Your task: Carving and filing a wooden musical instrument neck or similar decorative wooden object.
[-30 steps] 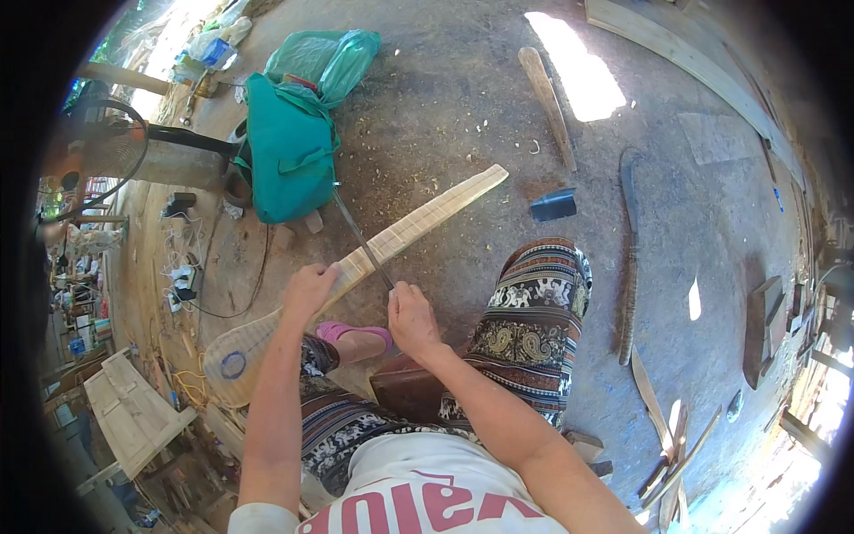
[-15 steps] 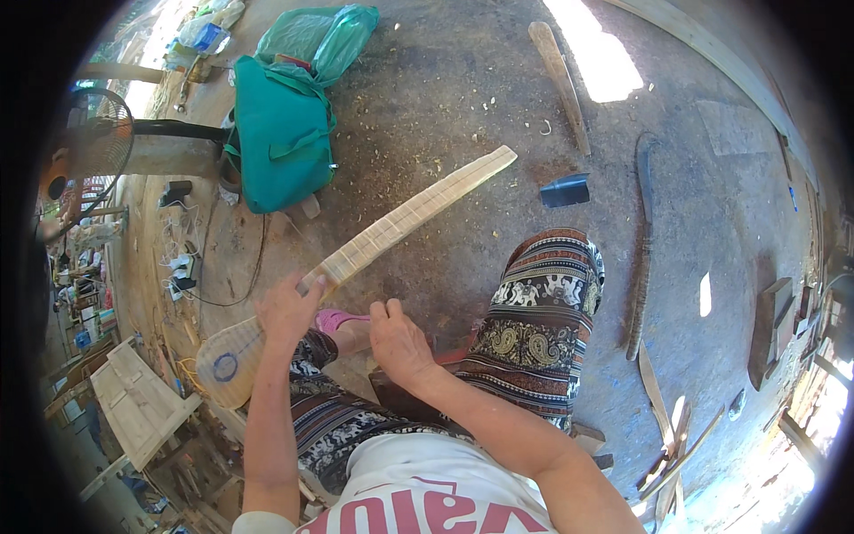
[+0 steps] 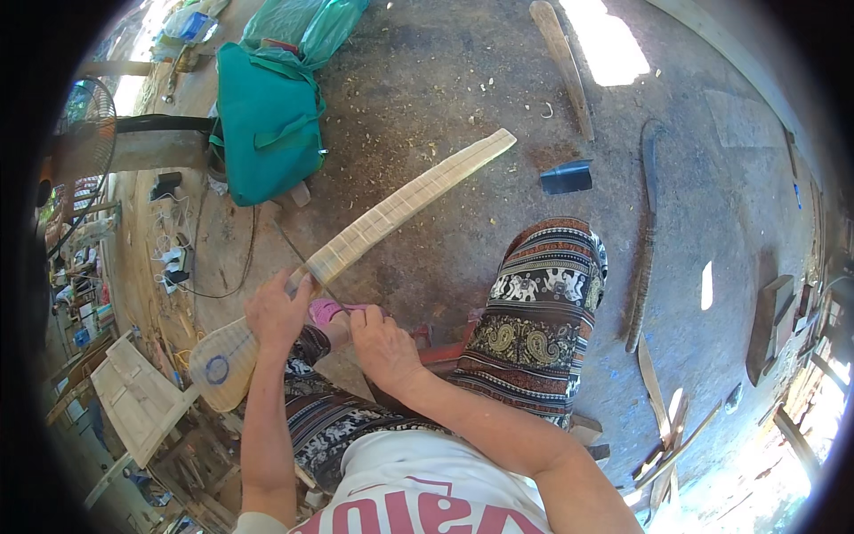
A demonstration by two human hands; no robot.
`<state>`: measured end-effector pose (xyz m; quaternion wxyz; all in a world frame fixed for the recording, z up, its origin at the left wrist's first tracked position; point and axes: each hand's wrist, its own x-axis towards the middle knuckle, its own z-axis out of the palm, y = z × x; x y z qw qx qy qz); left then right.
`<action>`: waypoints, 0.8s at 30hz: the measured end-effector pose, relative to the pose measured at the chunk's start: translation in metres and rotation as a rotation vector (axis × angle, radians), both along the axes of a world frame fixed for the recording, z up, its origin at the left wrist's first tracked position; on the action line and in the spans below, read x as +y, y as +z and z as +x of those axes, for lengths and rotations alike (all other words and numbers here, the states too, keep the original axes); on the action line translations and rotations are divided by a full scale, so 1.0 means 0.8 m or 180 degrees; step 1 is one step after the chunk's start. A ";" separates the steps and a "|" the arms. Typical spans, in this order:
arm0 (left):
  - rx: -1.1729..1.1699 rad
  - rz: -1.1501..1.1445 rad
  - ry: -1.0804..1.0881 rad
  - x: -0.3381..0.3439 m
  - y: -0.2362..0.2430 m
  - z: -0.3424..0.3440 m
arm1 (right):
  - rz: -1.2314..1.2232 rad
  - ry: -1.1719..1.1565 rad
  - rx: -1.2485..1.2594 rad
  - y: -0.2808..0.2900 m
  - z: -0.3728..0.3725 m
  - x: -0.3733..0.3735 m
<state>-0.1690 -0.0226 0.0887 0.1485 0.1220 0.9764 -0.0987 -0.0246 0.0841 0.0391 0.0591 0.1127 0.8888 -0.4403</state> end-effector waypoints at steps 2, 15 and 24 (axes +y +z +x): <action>0.0043 -0.0019 0.0034 0.000 0.000 -0.001 | -0.0013 -0.0021 -0.0019 0.002 -0.001 -0.001; 0.0088 -0.0080 -0.0018 0.002 -0.002 -0.001 | -0.0207 -0.0127 -0.0032 -0.011 -0.001 -0.004; 0.0133 0.0020 -0.0030 0.000 -0.003 0.000 | -0.0261 -0.0098 -0.0161 -0.021 0.000 -0.016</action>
